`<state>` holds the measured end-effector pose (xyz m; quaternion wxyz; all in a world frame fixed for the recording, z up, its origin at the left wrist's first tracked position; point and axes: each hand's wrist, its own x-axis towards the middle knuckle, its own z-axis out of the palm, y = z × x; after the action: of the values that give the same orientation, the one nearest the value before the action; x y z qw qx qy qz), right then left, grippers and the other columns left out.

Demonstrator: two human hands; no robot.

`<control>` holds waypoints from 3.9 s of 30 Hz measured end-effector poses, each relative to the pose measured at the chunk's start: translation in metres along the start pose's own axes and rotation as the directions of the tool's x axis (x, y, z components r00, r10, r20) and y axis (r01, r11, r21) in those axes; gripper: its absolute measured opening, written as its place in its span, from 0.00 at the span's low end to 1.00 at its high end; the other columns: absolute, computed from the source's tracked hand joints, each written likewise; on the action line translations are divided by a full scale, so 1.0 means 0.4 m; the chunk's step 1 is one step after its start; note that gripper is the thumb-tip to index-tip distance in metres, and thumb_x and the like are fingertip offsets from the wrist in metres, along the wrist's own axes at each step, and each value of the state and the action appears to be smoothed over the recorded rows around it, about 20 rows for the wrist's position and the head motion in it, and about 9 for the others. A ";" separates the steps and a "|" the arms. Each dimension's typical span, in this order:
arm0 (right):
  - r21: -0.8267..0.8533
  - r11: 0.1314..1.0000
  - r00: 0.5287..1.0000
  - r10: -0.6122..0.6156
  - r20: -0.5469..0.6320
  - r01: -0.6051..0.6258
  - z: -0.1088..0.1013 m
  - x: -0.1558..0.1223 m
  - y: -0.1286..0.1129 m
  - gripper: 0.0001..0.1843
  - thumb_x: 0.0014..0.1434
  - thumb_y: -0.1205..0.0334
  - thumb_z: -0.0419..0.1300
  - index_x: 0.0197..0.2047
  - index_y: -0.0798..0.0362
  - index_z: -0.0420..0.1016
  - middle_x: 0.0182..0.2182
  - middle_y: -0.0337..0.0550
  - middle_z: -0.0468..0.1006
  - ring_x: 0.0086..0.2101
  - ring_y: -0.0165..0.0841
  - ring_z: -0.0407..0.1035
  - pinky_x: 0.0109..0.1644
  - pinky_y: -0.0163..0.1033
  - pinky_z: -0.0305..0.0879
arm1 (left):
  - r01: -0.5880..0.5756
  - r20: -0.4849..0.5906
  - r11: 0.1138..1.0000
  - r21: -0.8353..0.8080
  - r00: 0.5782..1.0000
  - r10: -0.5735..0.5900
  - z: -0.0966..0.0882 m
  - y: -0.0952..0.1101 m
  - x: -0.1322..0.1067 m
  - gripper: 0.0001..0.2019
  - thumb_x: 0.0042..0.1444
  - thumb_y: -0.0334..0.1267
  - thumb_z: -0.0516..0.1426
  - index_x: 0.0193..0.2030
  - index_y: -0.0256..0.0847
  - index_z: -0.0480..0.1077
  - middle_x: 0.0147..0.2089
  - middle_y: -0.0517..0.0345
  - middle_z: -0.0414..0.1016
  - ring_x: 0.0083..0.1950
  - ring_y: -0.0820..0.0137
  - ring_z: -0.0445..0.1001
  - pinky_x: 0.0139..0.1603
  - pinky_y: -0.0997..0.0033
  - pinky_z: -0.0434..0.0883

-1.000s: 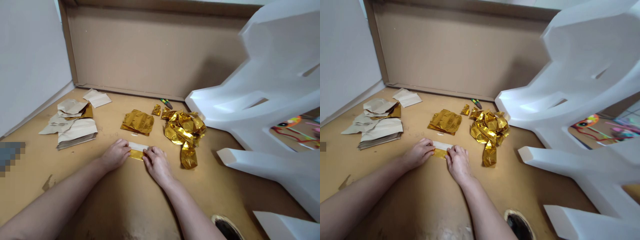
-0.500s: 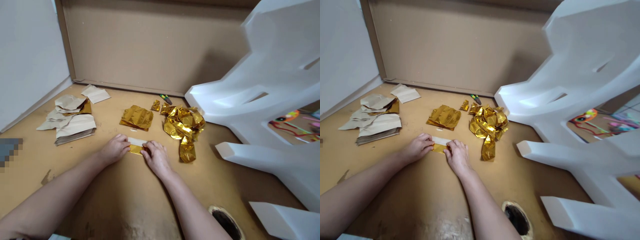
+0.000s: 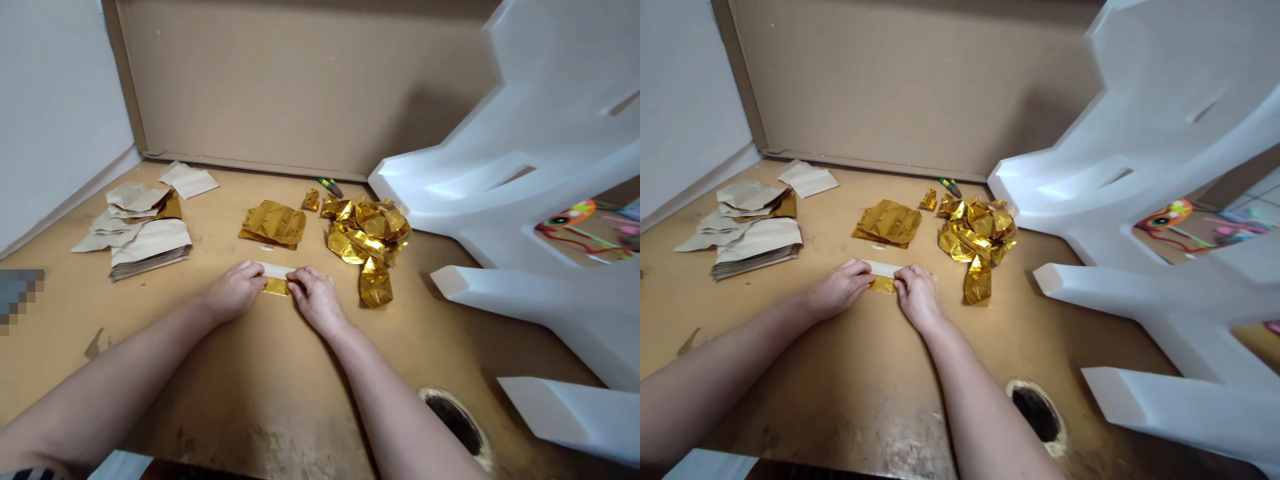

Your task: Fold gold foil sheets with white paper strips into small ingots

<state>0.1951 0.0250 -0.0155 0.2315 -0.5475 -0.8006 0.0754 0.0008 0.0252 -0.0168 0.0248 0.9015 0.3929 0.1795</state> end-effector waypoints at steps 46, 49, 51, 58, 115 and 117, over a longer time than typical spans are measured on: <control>-0.006 0.993 0.993 0.119 -0.010 -0.120 0.001 0.017 -0.014 0.07 0.53 0.64 0.57 0.36 0.52 0.72 0.29 0.44 0.76 0.34 0.38 0.68 0.40 0.42 0.55 | -0.150 0.106 0.977 0.153 0.985 0.135 -0.009 0.070 -0.009 0.20 0.60 0.48 0.50 0.55 0.41 0.65 0.51 0.45 0.66 0.50 0.58 0.63 0.49 0.58 0.62; 0.006 0.987 0.987 0.159 -0.010 -0.159 -0.002 0.024 -0.007 0.07 0.52 0.63 0.57 0.36 0.51 0.72 0.28 0.41 0.75 0.33 0.37 0.68 0.40 0.41 0.54 | -0.149 0.098 0.977 0.151 0.986 0.135 -0.006 0.067 -0.010 0.19 0.60 0.49 0.50 0.53 0.41 0.66 0.51 0.46 0.65 0.50 0.58 0.63 0.49 0.58 0.62; 0.008 0.984 0.984 0.180 -0.019 -0.180 -0.003 0.027 -0.006 0.06 0.52 0.63 0.57 0.35 0.50 0.72 0.27 0.40 0.75 0.31 0.36 0.68 0.40 0.41 0.54 | -0.150 0.093 0.978 0.148 0.986 0.137 -0.005 0.066 -0.011 0.19 0.60 0.49 0.50 0.53 0.41 0.67 0.51 0.45 0.66 0.51 0.58 0.63 0.49 0.57 0.62; 0.038 0.978 0.978 0.206 -0.025 -0.205 0.001 0.035 -0.001 0.08 0.52 0.63 0.55 0.36 0.50 0.72 0.25 0.39 0.75 0.27 0.34 0.67 0.36 0.40 0.57 | -0.119 0.057 0.989 0.091 0.992 0.114 -0.002 0.064 -0.010 0.19 0.61 0.48 0.49 0.54 0.42 0.66 0.51 0.47 0.67 0.51 0.59 0.64 0.51 0.56 0.63; 0.087 0.989 0.988 0.125 -0.092 -0.117 0.003 0.042 0.021 0.06 0.49 0.66 0.54 0.30 0.49 0.72 0.30 0.43 0.72 0.36 0.40 0.63 0.41 0.46 0.58 | 0.320 -0.013 0.869 -0.377 0.937 -0.350 -0.007 -0.113 0.057 0.09 0.42 0.30 0.61 0.34 0.41 0.73 0.37 0.60 0.71 0.44 0.64 0.68 0.49 0.62 0.66; 0.090 0.990 0.988 0.119 -0.095 -0.111 0.003 0.040 0.021 0.05 0.49 0.66 0.55 0.28 0.49 0.71 0.30 0.43 0.72 0.36 0.40 0.63 0.41 0.45 0.58 | 0.322 -0.036 0.859 -0.398 0.930 -0.365 -0.003 -0.110 0.055 0.08 0.42 0.29 0.61 0.32 0.41 0.72 0.35 0.61 0.71 0.43 0.65 0.68 0.48 0.63 0.66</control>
<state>0.1969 0.0429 -0.0149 0.2895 -0.5856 -0.7512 0.0951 -0.0165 0.0714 -0.0171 0.2115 0.7829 0.5052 0.2951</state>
